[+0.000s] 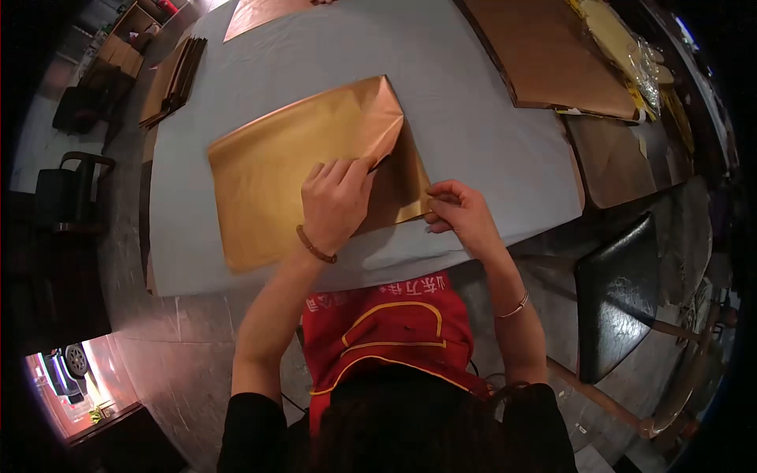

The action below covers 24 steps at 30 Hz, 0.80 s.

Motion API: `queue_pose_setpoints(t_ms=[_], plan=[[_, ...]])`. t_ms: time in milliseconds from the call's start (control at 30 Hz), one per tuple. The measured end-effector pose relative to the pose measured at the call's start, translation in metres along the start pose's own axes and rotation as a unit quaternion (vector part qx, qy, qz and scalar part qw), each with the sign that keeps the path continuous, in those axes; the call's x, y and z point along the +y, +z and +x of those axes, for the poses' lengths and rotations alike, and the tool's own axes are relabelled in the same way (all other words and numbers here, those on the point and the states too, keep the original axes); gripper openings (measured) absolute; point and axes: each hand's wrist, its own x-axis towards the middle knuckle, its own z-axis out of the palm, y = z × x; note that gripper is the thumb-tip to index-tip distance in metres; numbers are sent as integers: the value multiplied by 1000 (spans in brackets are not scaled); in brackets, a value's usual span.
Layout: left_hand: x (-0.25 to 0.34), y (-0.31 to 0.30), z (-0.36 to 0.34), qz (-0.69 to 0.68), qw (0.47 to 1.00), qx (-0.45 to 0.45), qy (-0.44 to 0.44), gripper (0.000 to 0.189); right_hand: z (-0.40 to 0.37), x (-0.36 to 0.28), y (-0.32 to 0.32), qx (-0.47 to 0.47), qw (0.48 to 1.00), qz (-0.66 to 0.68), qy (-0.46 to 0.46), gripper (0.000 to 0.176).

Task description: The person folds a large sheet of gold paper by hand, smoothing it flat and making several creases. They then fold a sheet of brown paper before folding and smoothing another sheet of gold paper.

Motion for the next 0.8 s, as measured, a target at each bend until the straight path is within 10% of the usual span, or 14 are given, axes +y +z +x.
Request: queue_pose_setpoints(t_ms=[500,800], plan=[[-85,-80,117,100,979,-58,166,17,5,-12,8,-7,992,-130,3,25],[-39,-52,86,83,989,-42,113,8,3,-15,9,-2,991,-132,-12,27]])
